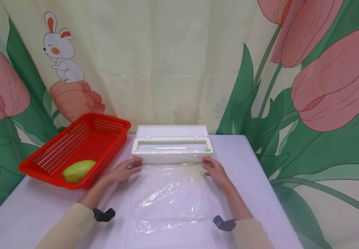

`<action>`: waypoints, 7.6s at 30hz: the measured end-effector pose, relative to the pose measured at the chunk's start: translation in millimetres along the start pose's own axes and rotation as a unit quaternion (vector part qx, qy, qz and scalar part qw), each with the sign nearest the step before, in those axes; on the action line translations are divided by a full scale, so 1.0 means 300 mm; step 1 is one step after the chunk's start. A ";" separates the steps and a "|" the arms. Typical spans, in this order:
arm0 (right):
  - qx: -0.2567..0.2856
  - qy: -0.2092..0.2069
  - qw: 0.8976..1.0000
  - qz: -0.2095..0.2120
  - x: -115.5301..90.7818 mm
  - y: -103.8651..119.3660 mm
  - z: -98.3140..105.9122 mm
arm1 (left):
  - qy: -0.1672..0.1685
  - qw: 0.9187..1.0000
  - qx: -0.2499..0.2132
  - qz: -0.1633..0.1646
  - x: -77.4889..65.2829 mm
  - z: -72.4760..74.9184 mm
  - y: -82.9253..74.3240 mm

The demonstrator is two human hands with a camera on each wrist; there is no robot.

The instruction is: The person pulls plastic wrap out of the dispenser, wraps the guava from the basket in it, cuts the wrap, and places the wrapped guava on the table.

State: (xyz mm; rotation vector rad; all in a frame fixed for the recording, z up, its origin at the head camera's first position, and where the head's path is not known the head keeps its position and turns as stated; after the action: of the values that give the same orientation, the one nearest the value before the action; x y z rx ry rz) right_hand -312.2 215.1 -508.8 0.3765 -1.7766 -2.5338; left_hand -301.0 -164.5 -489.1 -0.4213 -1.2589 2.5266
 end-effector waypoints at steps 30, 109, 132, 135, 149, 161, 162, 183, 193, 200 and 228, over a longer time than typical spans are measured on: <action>-0.056 0.004 0.998 -0.027 -0.052 -0.007 -0.003 | -0.058 0.956 0.287 -0.004 -0.003 -0.042 0.008; -0.184 -0.061 0.981 0.028 0.044 0.143 0.129 | -0.031 0.992 0.095 -0.072 -0.175 0.101 -0.162; -0.179 -0.035 0.983 0.009 0.124 0.146 0.108 | -0.088 0.986 0.056 -0.127 -0.217 0.198 -0.176; -0.178 -0.034 0.983 0.013 0.134 0.144 0.111 | -0.099 0.986 0.058 -0.120 -0.225 0.207 -0.164; -0.189 -0.027 0.981 0.029 0.150 0.150 0.097 | -0.123 0.984 0.077 -0.101 -0.256 0.247 -0.139; -0.242 -0.018 0.970 0.013 0.133 0.171 0.111 | -0.125 0.986 0.071 -0.084 -0.286 0.278 -0.128; -0.246 -0.016 0.969 0.009 0.132 0.170 0.113 | -0.125 0.986 0.072 -0.082 -0.293 0.280 -0.128; -0.231 -0.013 0.973 -0.007 0.159 0.165 0.106 | -0.152 0.983 0.096 -0.045 -0.366 0.365 -0.095; -0.233 -0.015 0.972 0.001 0.148 0.171 0.104 | -0.176 0.980 0.091 -0.034 -0.414 0.396 -0.071; -0.245 -0.013 0.969 0.007 0.144 0.177 0.104 | -0.181 0.980 0.078 -0.029 -0.448 0.411 -0.028; -0.230 -0.013 0.973 0.003 0.151 0.168 0.094 | -0.208 0.969 0.131 -0.013 -0.474 0.487 0.083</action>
State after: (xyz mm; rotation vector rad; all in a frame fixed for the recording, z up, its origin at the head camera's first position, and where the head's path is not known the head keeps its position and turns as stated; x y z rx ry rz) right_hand -367.9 216.3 -461.0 0.3143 -1.1316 -2.8383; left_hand -229.4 -338.3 -406.6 0.1956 -1.0173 2.7997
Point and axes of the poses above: each hand's wrist, its own x-axis towards the middle knuckle, its own z-axis out of the back of the hand, y = z × x, the point moved 5 cm from there along x, towards the middle knuckle, and after that the axes turned 3 degrees about y, right-handed, at the moved point
